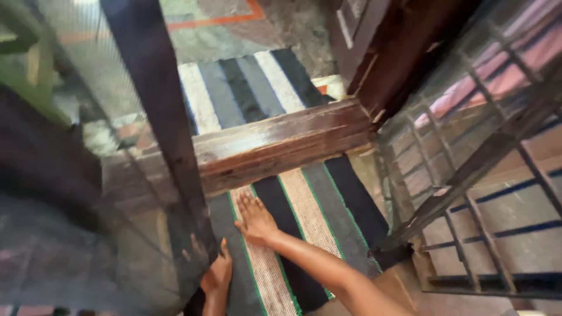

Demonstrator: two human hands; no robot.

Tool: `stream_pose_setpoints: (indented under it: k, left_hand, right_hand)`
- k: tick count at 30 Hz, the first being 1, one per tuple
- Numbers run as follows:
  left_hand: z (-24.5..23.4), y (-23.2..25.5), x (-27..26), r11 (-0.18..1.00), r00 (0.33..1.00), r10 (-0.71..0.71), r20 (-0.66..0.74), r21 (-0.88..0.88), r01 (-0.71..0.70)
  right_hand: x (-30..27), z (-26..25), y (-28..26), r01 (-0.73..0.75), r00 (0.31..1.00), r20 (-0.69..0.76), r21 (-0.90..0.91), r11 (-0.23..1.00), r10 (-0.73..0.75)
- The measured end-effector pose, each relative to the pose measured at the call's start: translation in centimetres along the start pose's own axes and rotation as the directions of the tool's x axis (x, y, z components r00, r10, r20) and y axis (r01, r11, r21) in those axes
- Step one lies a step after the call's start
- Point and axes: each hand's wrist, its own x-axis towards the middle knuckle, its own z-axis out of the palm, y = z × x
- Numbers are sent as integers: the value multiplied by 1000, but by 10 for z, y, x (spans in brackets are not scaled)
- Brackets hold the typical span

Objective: The person unfolds and spreads two different floor mats onto the floor by a doorway, smoothing them out by hand to ensure they are flat.

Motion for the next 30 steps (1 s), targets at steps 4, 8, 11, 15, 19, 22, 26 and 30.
stream_pose_setpoints:
  k: [4,8,11,15,19,22,26,30]
  left_hand:
    - [-21,-1,5,995,1000,8,17,-101,-7]
    - [-29,6,11,995,999,40,-4,-93,-40]
    - [-29,6,13,981,1000,16,1,-192,-16]
    - [-27,7,8,920,997,-71,4,-387,67]
    - [-24,6,8,979,1000,28,-1,-202,-27]
    - [-26,6,10,957,999,19,44,-289,-6]
    - [-27,5,12,965,996,39,83,-260,-16]
    - [-23,0,12,977,995,52,84,-213,-33]
  right_hand:
    - [11,-8,17,15,993,115,108,994,-27]
    - [-17,-38,62,-127,987,82,-132,983,139]
    - [-17,-40,71,-166,981,83,-120,979,177]
    - [-9,-27,92,-139,977,150,-91,986,152]
    - [-16,-21,145,-32,958,-281,78,996,52]
    - [-31,-28,177,-276,959,53,-64,959,279]
    - [-17,-34,188,-311,937,155,-42,949,314]
    - [-34,-62,194,-450,886,92,-62,891,454]
